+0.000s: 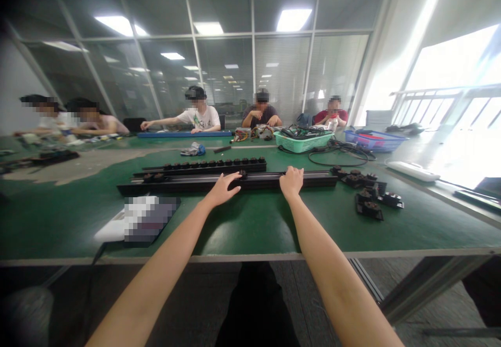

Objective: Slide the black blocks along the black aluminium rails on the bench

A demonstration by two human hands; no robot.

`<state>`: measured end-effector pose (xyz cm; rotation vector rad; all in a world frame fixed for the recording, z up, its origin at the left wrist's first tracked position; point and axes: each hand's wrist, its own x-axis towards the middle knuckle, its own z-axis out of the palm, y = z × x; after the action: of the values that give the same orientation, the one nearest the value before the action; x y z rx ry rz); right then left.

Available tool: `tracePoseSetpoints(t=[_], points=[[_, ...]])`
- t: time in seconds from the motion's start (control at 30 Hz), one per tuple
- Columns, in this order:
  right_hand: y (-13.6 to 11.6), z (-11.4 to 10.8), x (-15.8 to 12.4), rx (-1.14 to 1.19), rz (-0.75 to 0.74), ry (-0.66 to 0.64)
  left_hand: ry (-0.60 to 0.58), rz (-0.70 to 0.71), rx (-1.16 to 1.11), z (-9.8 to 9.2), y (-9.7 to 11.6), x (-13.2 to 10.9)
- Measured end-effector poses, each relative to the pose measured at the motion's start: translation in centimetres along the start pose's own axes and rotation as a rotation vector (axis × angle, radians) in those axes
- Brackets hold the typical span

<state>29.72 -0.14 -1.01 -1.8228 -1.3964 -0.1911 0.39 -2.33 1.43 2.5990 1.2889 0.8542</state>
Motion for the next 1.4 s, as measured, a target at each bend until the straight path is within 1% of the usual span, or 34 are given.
tracePoseSetpoints(t=[0.23,0.53,0.83,0.97,1.17,1.4], points=[[0.11,0.09,0.03,0.005,-0.009,0.005,0.001,-0.004,0.006,0.00,0.03,0.00],[-0.29,-0.52,0.04,0.020,0.021,-0.015,0.000,0.000,0.008,-0.05,0.18,-0.04],[-0.47,0.10,-0.29,-0.020,0.023,0.077,-0.004,0.000,0.004,-0.01,0.14,0.04],[-0.28,0.30,-0.34,-0.069,0.020,0.045,-0.005,-0.001,0.000,0.07,0.02,0.07],[0.12,-0.03,-0.12,-0.051,0.044,-0.006,-0.004,-0.002,0.007,0.01,0.11,-0.01],[0.06,-0.49,-0.11,-0.052,0.060,0.008,-0.002,0.002,0.007,-0.06,0.18,-0.04]])
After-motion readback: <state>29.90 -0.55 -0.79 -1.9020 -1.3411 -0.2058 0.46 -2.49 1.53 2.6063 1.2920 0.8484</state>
